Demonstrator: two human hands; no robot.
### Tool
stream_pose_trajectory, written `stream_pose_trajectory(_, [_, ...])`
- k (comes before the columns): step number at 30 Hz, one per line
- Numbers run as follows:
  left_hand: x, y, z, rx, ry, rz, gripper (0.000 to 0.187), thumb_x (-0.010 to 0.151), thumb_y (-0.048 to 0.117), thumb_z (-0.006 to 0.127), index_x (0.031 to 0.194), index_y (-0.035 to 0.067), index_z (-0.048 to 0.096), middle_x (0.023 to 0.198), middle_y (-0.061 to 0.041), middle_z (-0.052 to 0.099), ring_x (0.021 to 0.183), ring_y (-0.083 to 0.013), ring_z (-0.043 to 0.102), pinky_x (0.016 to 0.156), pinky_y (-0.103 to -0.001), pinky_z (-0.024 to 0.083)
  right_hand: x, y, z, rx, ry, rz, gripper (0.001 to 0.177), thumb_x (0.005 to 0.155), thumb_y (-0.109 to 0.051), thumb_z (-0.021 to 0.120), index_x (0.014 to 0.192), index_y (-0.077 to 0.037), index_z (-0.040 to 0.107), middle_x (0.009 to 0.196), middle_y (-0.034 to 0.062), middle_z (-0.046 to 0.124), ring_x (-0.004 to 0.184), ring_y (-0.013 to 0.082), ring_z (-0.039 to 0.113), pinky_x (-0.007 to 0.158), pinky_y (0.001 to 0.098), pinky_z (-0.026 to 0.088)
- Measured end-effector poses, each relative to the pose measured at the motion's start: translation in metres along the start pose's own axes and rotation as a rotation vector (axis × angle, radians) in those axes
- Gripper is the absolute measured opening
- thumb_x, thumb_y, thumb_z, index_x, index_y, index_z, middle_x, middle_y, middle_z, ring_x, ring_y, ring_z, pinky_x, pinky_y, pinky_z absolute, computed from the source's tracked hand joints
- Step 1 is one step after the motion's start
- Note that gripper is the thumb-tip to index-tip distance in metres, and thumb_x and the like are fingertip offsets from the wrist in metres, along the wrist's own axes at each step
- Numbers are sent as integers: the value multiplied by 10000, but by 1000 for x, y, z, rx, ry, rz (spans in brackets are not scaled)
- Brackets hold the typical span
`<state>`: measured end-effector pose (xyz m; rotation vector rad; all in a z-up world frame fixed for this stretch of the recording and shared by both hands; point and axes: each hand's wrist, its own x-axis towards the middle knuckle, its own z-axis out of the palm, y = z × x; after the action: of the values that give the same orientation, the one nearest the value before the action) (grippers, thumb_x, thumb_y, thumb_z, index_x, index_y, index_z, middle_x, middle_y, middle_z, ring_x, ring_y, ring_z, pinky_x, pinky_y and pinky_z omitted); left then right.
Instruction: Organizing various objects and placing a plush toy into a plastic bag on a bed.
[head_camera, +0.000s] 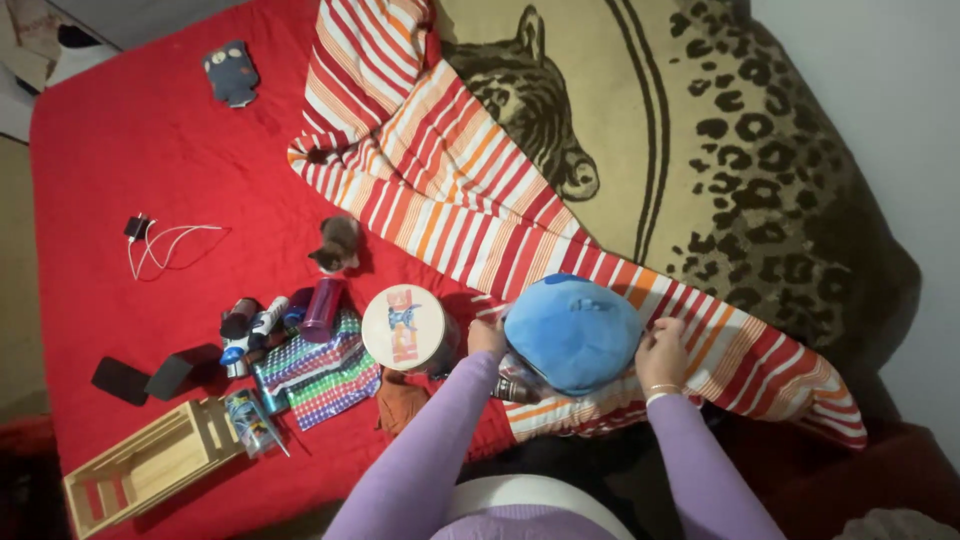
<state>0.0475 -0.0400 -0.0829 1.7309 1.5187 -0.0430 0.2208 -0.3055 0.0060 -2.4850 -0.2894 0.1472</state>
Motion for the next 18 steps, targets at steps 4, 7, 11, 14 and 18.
stream_pose_trajectory(4, [2, -24, 14, -19, -71, 19, 431, 997, 382, 564, 1104, -4, 723, 1044, -310, 696, 1033, -450, 669, 925, -502, 510, -6, 11, -1, 130, -54, 112, 286, 897, -169, 667, 1114, -20, 554, 931, 218, 725, 888, 418, 708, 792, 507, 549])
stream_pose_trajectory(7, [5, -43, 31, 106, -109, -15, 521, 1080, 415, 529, 1042, -70, 715, 1041, -327, 681, 1046, -459, 660, 936, -519, 509, -9, 44, 18, -58, -221, 255, 338, 974, -328, 642, 965, 8, 675, 974, 274, 725, 953, 463, 686, 849, 541, 533])
stream_pose_trajectory(11, [-13, -43, 36, -12, -33, 78, 318, 961, 238, 560, 1080, -11, 718, 1062, -289, 717, 1045, -436, 698, 927, -485, 539, -25, 63, 40, -118, -251, 219, 442, 1072, -370, 503, 1009, 24, 692, 992, 328, 696, 963, 529, 646, 875, 587, 493])
stream_pose_trajectory(14, [-21, -30, 25, -133, -12, 121, 303, 928, 181, 587, 1152, -11, 656, 1098, -279, 716, 1050, -409, 701, 917, -462, 538, -29, 58, 42, -108, -237, 196, 377, 1053, -314, 498, 1053, 14, 685, 1002, 316, 702, 976, 523, 648, 881, 586, 493])
stream_pose_trajectory(18, [-21, -41, 37, -194, 9, 138, 376, 890, 189, 704, 1156, -54, 596, 1121, -292, 698, 1061, -392, 692, 919, -448, 537, -34, 66, 42, 46, -201, 168, 227, 919, -141, 612, 1034, 50, 659, 985, 262, 734, 938, 449, 691, 832, 514, 538])
